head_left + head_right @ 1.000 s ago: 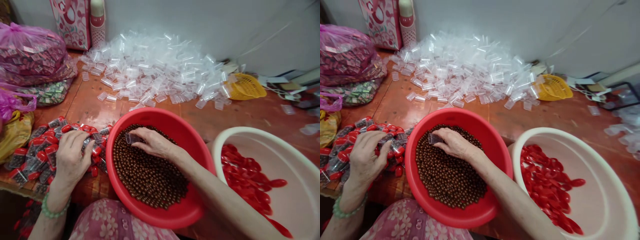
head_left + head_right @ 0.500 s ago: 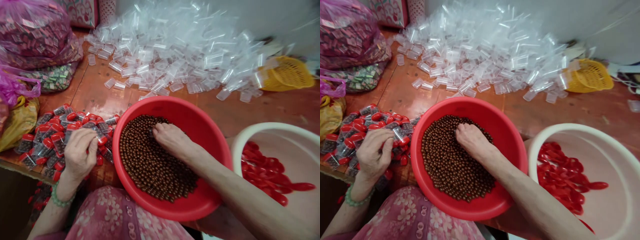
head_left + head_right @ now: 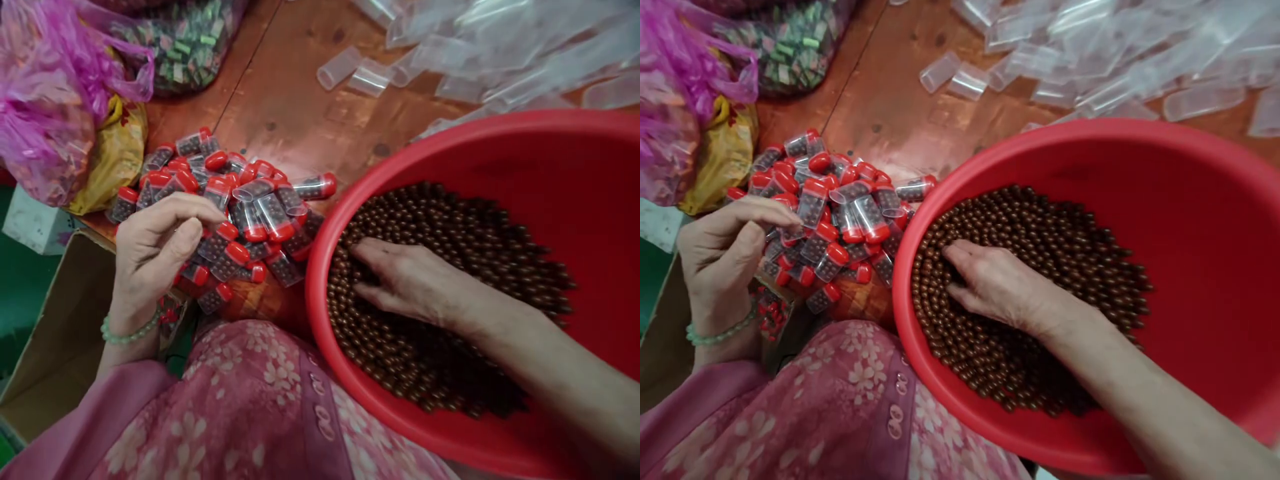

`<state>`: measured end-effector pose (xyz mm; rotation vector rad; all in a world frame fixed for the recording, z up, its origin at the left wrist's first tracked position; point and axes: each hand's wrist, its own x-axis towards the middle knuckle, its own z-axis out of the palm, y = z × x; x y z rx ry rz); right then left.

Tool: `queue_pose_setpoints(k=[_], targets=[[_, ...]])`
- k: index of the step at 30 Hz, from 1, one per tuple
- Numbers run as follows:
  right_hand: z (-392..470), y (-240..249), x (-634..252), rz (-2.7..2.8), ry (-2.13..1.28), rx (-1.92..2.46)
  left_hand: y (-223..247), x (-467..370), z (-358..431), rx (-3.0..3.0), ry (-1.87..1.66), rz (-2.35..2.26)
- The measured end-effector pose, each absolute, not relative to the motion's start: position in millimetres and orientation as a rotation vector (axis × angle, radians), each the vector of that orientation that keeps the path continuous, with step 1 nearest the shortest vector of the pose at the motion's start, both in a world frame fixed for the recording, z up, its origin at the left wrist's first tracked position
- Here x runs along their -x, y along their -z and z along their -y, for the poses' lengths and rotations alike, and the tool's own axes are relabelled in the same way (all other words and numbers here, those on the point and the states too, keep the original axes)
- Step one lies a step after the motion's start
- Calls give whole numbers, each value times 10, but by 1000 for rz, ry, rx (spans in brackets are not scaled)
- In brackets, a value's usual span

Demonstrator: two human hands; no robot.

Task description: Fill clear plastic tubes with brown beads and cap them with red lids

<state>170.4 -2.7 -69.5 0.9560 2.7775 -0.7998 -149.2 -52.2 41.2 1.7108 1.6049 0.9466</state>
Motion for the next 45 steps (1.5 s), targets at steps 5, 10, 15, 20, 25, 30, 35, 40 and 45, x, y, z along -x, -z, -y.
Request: queue_pose_setpoints(k=[5, 10, 15, 20, 25, 30, 35, 40, 45], targets=[[50, 574, -1658, -2715, 1257, -1118, -481, 1615, 645, -1791, -543, -1343], [93, 301, -1678, -2624, 1635, -1346, -394, 1518, 798, -1884, -300, -1234], [106, 134, -1831, -2553, 1712, -1545, -161, 1490, 1072, -2204, 285, -1383], [134, 73, -1939, -2552, 1755, -1618, 65, 1541, 1256, -2204, 740, -1496], [134, 18, -1968, -2582, 1807, -1707, 320, 1621, 1317, -2384, 612, -1581], [138, -28, -1992, -2618, 1796, -1762, 346, 1612, 1359, -2415, 258, -1574], [169, -105, -1984, -2580, 1980, -1748, -107, 1250, 1116, -2024, -340, -1274], [246, -237, -1948, -2600, 2157, -1633, -317, 554, 504, -1678, -744, -1138], [337, -283, -1957, -2758, 2185, -1543, -188, 18, 131, -1385, -604, -799]])
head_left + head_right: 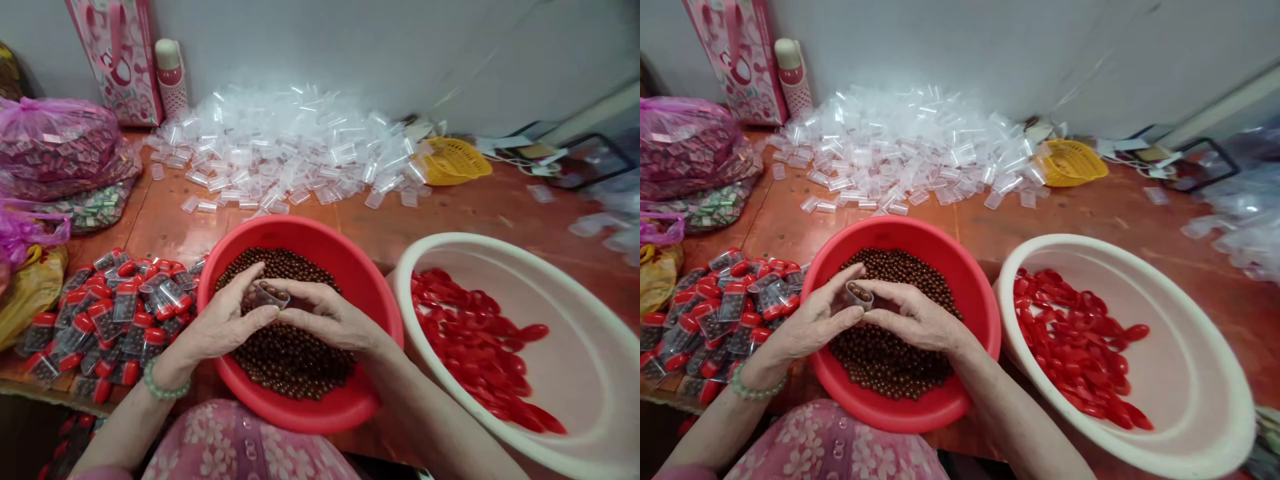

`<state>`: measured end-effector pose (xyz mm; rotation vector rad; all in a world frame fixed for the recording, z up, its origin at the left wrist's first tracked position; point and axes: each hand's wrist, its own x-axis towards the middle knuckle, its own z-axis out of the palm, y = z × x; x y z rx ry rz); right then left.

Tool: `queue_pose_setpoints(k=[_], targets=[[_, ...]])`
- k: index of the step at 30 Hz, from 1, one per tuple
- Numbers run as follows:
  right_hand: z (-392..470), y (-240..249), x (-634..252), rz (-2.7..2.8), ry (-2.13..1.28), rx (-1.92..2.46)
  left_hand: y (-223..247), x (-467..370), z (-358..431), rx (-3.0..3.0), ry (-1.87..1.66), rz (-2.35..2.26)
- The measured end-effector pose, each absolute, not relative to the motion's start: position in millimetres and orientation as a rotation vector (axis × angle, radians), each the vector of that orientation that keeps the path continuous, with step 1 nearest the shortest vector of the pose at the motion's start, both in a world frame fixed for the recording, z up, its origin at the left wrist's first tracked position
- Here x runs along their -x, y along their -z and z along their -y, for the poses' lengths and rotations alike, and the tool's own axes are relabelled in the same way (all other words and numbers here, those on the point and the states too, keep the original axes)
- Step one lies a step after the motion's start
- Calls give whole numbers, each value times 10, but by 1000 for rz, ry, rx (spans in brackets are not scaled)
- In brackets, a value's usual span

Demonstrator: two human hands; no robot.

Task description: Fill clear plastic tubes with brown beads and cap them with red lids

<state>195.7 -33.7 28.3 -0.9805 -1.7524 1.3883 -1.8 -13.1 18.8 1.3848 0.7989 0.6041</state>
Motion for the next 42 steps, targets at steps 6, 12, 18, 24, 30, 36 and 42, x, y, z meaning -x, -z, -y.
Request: queue_pose_setpoints(k=[6, 12, 18, 24, 30, 36, 42], targets=[[389, -225, -2011, 1798, -1096, 1136, -76, -184, 138, -1076, -675, -632], [379, -362, -2109, 1802, -736, 1234, -99, -175, 109, -1105, -627, -656], [340, -454, -2069, 2026, -761, 1039, -84, -171, 134, -1098, -566, -599], [397, -329, -2093, 1887, -858, 1080, -59, -115, 102, -1069, -576, -574], [376, -311, -2059, 1830, -888, 1105, -69, -88, 76, -1078, -556, -596], [258, -332, -1963, 2052, -790, 1001, -38, -92, 88, -1074, -520, -581], [245, -351, -1939, 2081, -843, 1055, -21, -63, 67, -1097, -517, -562]])
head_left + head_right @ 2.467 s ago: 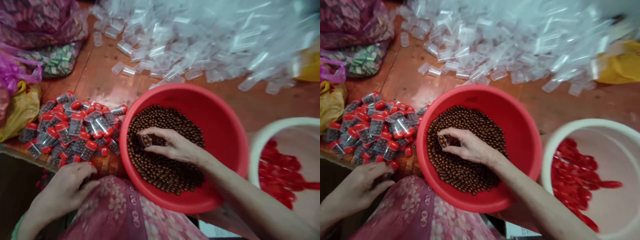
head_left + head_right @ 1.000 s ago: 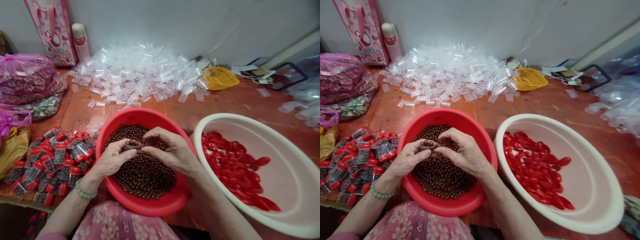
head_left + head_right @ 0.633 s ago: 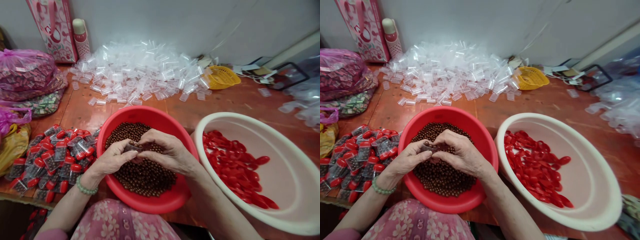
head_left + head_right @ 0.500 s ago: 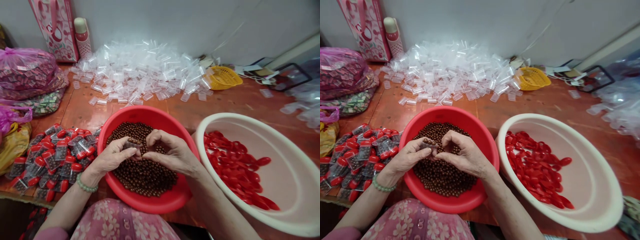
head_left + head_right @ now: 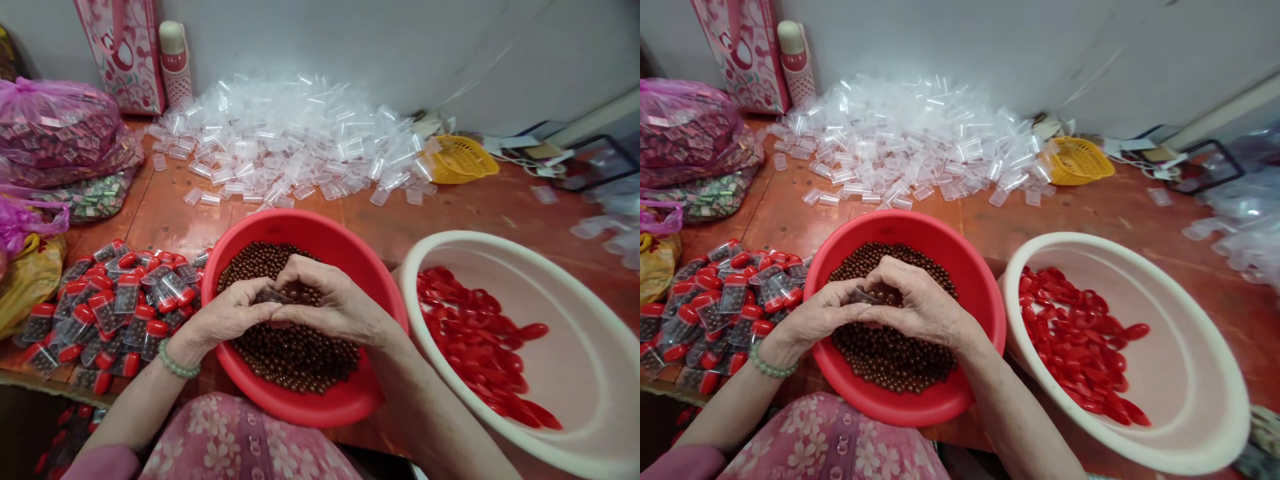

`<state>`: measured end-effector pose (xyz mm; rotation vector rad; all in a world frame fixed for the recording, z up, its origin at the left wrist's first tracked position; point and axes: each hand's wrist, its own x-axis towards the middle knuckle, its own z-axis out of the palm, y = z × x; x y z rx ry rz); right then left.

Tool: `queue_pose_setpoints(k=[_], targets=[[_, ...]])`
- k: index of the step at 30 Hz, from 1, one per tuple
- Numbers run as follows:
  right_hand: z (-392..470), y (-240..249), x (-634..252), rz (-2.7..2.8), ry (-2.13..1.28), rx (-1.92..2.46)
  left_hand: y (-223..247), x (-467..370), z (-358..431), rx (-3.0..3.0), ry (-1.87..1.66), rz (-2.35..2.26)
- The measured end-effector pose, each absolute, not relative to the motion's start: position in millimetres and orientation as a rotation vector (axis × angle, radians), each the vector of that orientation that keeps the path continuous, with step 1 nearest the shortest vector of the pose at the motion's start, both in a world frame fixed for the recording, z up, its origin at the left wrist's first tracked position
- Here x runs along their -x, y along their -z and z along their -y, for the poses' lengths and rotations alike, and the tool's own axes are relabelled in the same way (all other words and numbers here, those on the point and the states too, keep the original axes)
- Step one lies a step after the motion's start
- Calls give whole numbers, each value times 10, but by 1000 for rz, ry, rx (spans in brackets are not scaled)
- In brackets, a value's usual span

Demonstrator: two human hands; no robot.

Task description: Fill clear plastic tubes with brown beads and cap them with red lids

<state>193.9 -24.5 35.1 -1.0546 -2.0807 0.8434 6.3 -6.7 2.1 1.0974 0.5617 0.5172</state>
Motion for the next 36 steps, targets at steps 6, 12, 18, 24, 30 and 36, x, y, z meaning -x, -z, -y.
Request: queue_pose_setpoints(k=[6, 12, 18, 24, 30, 36], targets=[[254, -345, -1910, 1973, -988, 1110, -40, -72, 51, -1065, -537, -569], [328, -268, -1935, 1791, -1083, 1232, -41, -52, 39, -1019, -529, -596], [653, -496, -2226, 1987, -878, 1396, -167, -58, 48, -967, -653, -670], [1072, -540, -3357, 1605, -332, 2022, -344, -77, 59, -1140, -684, -667], [1098, -109, -4215, 1703, -693, 2564, -409, -159, 60, -1186, -741, -810], [1182, 295, -4193, 1765, -886, 2528, -333, -300, 98, -1142, -681, -858]])
